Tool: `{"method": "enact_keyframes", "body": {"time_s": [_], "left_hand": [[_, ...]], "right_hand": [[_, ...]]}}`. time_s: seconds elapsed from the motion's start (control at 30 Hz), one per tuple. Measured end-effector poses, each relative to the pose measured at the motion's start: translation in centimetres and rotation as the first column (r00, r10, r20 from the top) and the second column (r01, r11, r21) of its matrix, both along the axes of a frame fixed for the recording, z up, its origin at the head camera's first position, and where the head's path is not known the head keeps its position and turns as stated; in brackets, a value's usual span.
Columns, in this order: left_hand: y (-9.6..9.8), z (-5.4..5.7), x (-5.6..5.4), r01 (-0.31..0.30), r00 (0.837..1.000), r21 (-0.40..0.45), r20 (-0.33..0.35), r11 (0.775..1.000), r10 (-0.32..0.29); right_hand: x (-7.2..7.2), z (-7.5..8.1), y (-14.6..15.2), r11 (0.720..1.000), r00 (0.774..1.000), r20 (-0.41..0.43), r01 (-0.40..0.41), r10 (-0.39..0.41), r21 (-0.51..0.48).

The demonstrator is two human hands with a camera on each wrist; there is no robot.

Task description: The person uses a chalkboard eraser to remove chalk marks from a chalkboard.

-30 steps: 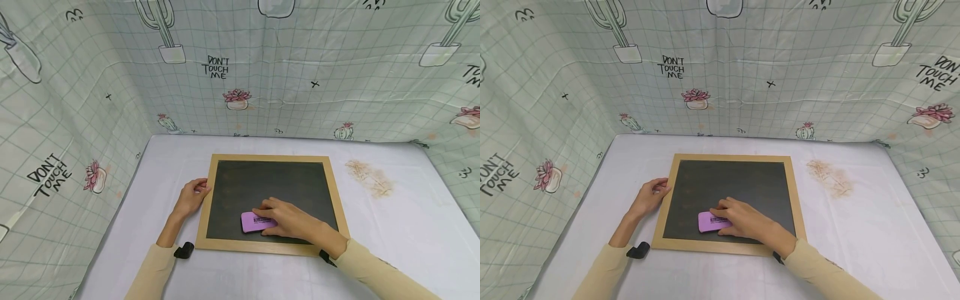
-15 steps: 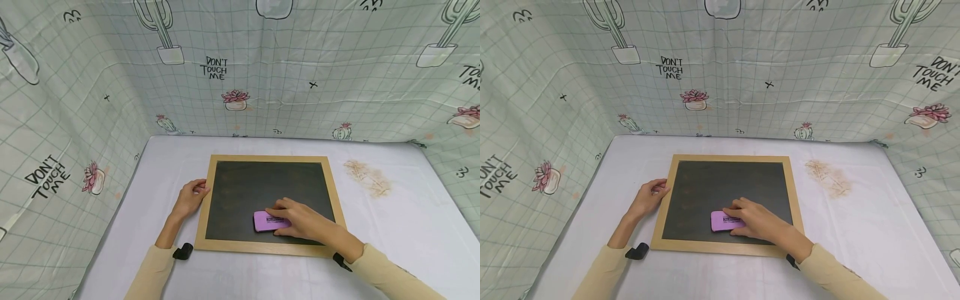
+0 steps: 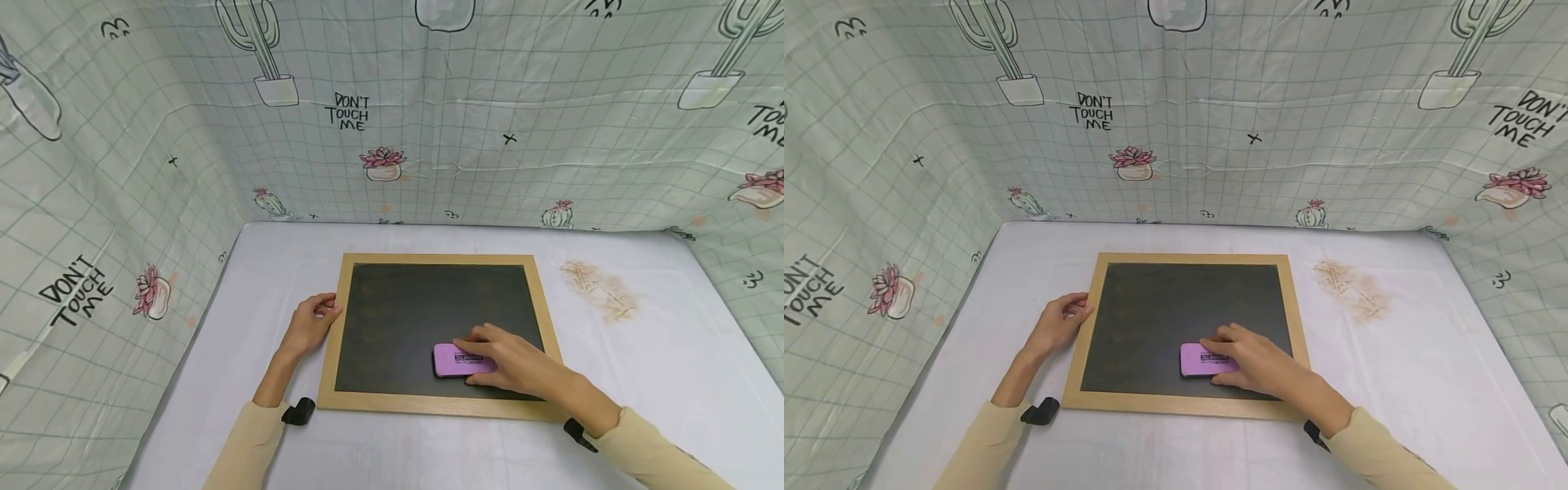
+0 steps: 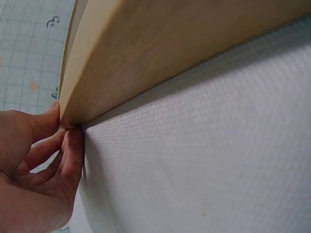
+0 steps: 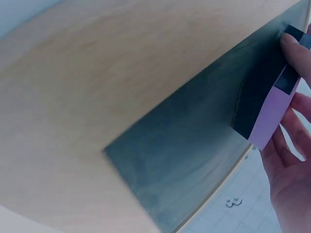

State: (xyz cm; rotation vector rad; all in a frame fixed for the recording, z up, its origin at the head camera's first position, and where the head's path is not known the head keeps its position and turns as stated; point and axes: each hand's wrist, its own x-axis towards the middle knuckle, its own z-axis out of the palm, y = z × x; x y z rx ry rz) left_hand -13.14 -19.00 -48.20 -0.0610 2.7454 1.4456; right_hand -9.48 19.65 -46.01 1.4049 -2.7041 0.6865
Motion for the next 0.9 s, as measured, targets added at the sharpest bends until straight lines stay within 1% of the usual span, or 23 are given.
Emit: {"method": "enact_keyframes", "body": {"time_s": [0.2,0.4,0.6,0.77,0.9], "left_hand": [[0.0,0.0,0.0,-0.002,1.0,0.003,-0.002,1.0,0.002],[-0.1,0.0,0.0,0.002,1.0,0.008,-0.005,1.0,-0.002],[-0.3,-0.1,-0.1,0.0,1.0,0.013,-0.01,1.0,0.0],[-0.3,0.0,-0.3,-0.021,1.0,0.037,0.01,0.999,0.021],[-0.2,0.2,-0.4,-0.05,0.998,0.059,0.038,0.997,0.048]], "right_hand": [[0.2,-0.1,0.8,1.0,1.0,-0.003,0.028,-0.028,0.004],[0.1,-0.4,1.0,1.0,1.0,-0.021,0.012,-0.013,-0.024],[-0.4,-0.5,1.2,0.999,1.0,-0.022,-0.002,0.001,-0.054],[-1.1,-0.3,1.6,0.996,0.999,-0.047,0.002,-0.006,-0.087],[-1.7,0.0,2.1,0.995,0.998,-0.057,0.02,-0.025,-0.098]]}}
